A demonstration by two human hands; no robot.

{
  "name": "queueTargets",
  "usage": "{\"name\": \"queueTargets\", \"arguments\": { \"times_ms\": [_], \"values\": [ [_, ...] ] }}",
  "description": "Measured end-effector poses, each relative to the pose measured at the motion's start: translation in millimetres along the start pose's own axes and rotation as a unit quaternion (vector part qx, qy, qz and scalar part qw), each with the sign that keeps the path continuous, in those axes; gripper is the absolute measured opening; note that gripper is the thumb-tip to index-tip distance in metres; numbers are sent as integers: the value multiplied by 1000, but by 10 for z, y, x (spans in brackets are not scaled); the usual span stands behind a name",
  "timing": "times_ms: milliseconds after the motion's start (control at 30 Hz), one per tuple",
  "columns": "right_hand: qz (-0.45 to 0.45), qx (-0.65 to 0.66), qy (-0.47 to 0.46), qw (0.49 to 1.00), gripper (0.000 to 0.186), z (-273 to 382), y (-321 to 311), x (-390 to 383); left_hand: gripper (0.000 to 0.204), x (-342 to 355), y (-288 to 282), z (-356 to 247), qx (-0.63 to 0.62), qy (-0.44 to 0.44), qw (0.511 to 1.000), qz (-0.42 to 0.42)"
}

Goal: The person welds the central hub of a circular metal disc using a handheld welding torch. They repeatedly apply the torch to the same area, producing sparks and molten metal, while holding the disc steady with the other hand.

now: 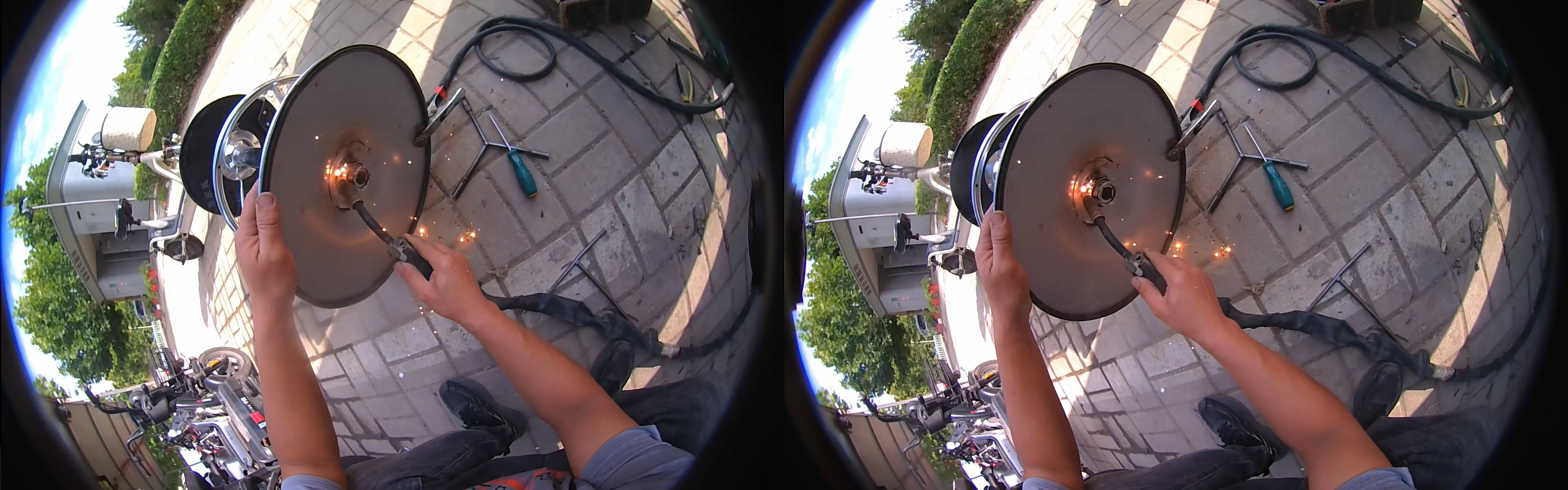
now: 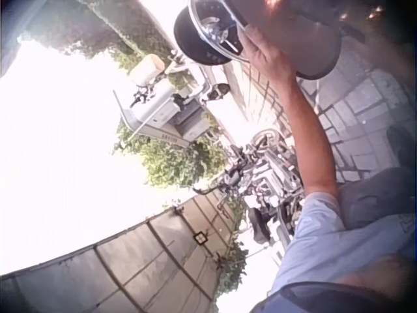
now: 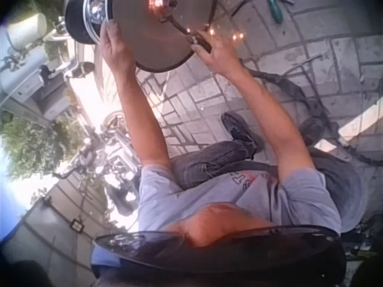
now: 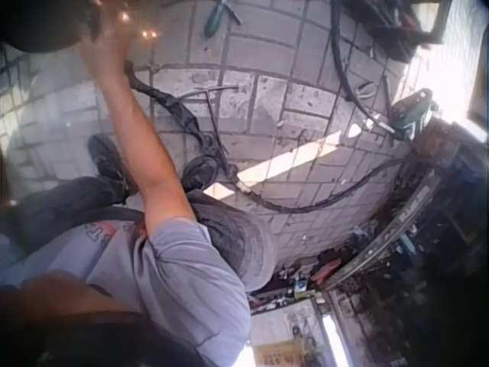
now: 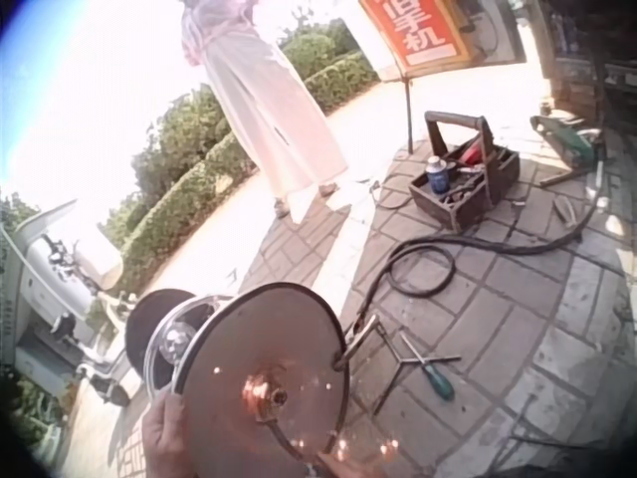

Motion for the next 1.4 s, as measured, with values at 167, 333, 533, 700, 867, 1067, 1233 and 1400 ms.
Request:
{"name": "queueTargets", "arguments": {
  "times_ms": [167,333,533,700,867,1067,1233,1400],
  "values": [
    [-11,-7,0,1000,47,-21,2,3,41,5,-10,42,-6,-6,1000,-3],
    [3,-13,17,1000,48,-13,-13,99,41,-2,23,-17,-8,1,1000,-2],
    [10,-7,15,1000,49,-84,5,137,38,-4,35,-16,-11,-4,1000,-16],
    [15,11,8,1000,49,-120,15,162,38,16,3,54,-11,6,999,-29],
    [14,18,5,1000,48,-105,5,173,40,13,27,11,-15,-9,999,-31],
    [49,-2,26,998,48,20,-68,17,39,5,-21,64,-17,-15,999,-28],
    [27,-3,21,999,49,0,-48,-99,38,-2,-60,111,-4,-2,1000,-23],
    [2,-6,14,1000,49,-25,-65,31,39,19,-38,92,-14,3,1000,-12]
  ]
}}
Point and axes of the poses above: each hand's wrist, its own x-axis towards the middle knuckle, its own y-axis out of the palm, z = x × y, the point moved 4 cm from there along x, towards the middle knuckle, and after that the axes turned 1 degree about y, right-handed, at the moved point
